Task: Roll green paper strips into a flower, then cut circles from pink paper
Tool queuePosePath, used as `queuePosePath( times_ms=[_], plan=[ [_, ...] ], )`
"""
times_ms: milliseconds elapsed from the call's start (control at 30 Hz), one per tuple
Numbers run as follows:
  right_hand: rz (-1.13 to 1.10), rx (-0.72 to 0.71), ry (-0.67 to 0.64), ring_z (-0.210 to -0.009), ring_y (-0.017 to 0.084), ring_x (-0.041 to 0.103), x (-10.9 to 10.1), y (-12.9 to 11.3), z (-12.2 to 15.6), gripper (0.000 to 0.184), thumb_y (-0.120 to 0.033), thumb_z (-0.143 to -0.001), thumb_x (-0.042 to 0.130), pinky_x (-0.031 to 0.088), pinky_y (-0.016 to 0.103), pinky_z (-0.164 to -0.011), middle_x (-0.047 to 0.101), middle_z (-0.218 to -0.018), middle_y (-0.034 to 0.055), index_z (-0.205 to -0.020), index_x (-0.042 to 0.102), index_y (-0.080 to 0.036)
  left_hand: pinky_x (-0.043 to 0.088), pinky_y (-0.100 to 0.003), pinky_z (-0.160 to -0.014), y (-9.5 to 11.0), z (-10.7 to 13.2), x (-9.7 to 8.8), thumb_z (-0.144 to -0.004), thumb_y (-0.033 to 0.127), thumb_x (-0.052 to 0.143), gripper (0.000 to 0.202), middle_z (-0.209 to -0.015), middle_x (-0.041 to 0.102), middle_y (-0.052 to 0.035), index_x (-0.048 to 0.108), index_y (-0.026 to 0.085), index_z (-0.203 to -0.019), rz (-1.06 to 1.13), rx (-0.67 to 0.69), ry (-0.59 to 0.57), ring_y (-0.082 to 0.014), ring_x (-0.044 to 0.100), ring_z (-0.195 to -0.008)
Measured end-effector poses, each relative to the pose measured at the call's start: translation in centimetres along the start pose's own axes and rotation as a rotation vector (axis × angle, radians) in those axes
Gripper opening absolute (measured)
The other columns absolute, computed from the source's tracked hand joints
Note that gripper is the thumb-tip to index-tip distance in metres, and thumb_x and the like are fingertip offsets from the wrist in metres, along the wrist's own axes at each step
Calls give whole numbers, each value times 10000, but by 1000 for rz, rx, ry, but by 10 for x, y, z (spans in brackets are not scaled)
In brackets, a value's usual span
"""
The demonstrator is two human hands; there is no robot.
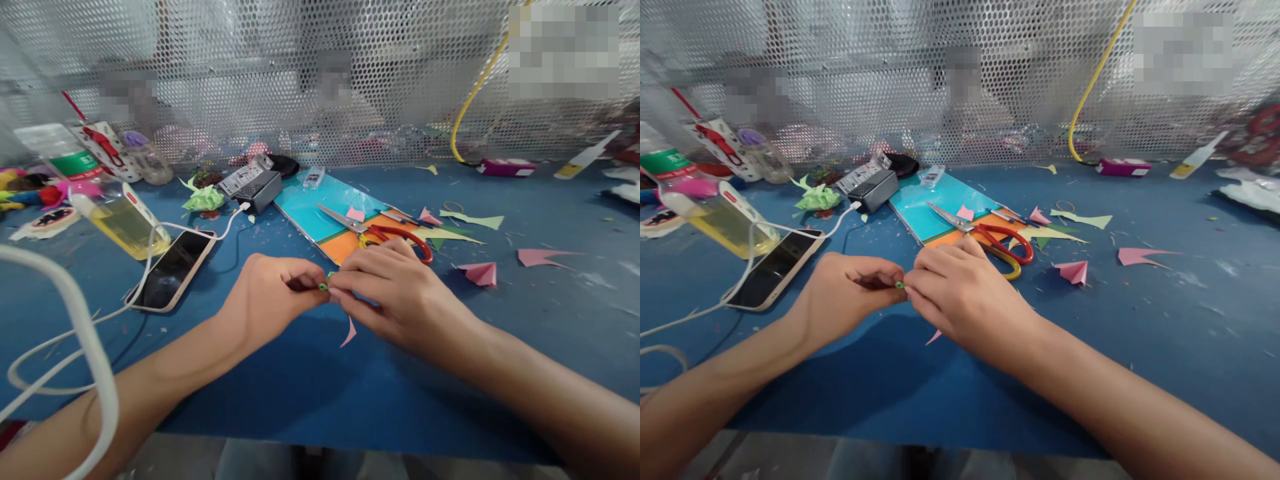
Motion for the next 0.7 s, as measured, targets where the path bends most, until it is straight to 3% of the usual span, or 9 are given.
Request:
queuePosePath(
  times_ms=[267, 533, 700],
  plan=[
    [59, 46, 97, -700, 151, 546, -11, 4, -2, 206, -172, -914, 499, 344, 326, -704, 630, -760, 20, -768, 645, -170, 531, -179, -592, -3, 1, 2, -739, 148, 633, 89, -719, 728, 17, 680, 189, -802, 123, -37, -2, -119, 680, -659],
    [34, 46, 120, -690, 160, 541, -14, 5, -2, 171, -178, -902, 519, 357, 337, -719, 630, -761, 25, -810, 662, -160, 491, -154, -529, 14, 2, -7, -762, 160, 651, 79, -837, 730, -5, 715, 207, -763, -130, 268, 143, -116, 659, -728],
    [27, 76, 148, -678, 152, 534, -17, 4, -2, 169, -165, -890, 531, 356, 327, -720, 633, -738, 15, -787, 666, -166, 517, -155, -560, 19, 5, -6, -764, 123, 636, 129, -840, 734, -1, 729, 205, -800, -118, 333, 174, -101, 653, -694]
  ],
)
Point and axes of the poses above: each hand's wrist, its own z-axis away from the middle knuckle, its own x-axis out of the palm, y = z × x, the point moved 6 cm from there along -z, towards the middle knuckle
